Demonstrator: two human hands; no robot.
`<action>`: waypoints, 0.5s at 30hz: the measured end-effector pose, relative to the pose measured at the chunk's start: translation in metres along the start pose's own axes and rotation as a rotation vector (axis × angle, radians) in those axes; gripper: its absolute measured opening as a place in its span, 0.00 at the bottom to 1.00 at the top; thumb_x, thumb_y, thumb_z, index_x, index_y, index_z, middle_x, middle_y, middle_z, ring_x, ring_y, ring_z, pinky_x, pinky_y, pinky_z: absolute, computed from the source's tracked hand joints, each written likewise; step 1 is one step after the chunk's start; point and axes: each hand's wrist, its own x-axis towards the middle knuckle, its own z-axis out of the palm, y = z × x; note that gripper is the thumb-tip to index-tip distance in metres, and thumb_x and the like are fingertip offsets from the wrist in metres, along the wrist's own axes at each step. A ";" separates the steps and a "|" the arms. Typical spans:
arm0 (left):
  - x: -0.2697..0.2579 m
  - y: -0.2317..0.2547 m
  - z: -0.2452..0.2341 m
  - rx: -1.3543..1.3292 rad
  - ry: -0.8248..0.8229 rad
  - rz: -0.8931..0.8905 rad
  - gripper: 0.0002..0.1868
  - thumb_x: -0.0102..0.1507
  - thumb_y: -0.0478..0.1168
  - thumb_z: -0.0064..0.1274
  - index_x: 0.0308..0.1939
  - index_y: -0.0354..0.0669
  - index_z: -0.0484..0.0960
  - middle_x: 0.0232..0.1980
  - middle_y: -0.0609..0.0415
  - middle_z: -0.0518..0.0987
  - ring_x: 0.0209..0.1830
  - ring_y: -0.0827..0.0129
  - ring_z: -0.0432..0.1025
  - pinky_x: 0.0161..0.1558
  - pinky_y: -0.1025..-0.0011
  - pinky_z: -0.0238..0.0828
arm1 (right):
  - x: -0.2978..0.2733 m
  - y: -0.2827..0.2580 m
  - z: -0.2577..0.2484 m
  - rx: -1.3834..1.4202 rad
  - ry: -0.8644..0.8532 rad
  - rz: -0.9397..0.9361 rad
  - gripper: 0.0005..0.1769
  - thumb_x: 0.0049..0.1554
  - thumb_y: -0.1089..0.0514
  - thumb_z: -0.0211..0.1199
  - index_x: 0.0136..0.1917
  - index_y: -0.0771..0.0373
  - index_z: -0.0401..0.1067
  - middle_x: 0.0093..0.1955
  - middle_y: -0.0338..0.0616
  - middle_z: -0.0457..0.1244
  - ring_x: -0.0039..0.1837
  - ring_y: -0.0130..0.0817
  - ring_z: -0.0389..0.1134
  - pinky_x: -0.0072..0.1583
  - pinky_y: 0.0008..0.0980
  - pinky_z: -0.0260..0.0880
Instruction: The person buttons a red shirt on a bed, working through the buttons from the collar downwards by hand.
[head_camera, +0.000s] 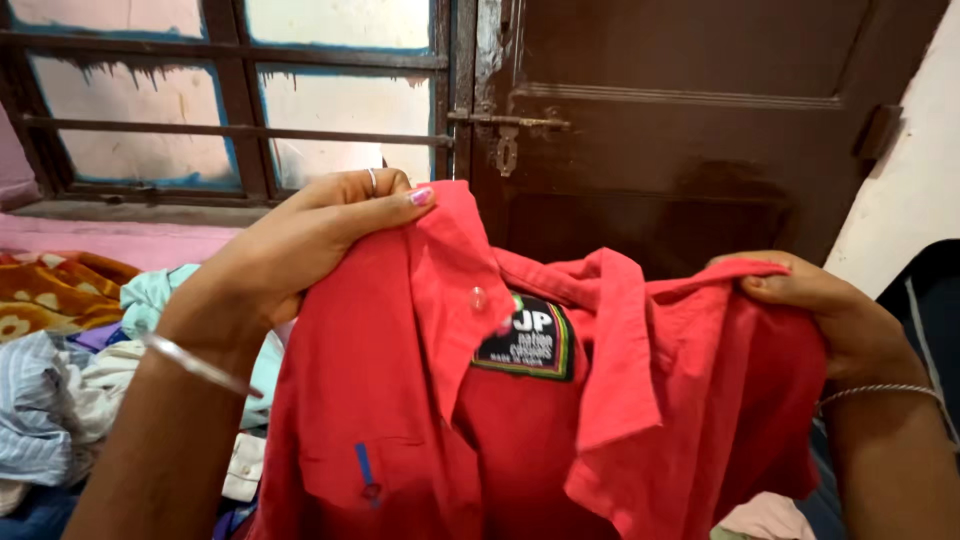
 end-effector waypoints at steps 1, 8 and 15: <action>0.005 -0.005 -0.004 0.061 0.061 -0.040 0.13 0.65 0.48 0.56 0.31 0.45 0.77 0.26 0.67 0.71 0.23 0.84 0.62 0.24 0.79 0.61 | 0.007 0.003 0.001 0.029 -0.075 0.010 0.20 0.55 0.60 0.61 0.58 0.73 0.73 0.52 0.56 0.70 0.52 0.44 0.73 0.55 0.42 0.73; 0.045 -0.097 -0.020 -0.045 0.041 -0.107 0.12 0.64 0.46 0.56 0.28 0.49 0.75 0.27 0.69 0.71 0.25 0.86 0.62 0.26 0.80 0.60 | 0.052 0.074 -0.008 0.176 -0.030 0.091 0.15 0.59 0.62 0.59 0.58 0.70 0.73 0.53 0.51 0.70 0.52 0.39 0.73 0.56 0.39 0.73; 0.077 -0.248 -0.037 0.064 0.109 -0.208 0.15 0.64 0.47 0.59 0.28 0.46 0.74 0.26 0.68 0.67 0.25 0.83 0.57 0.26 0.76 0.54 | 0.107 0.204 -0.044 -0.087 0.125 0.257 0.16 0.56 0.57 0.63 0.56 0.64 0.76 0.53 0.41 0.71 0.53 0.30 0.72 0.56 0.33 0.72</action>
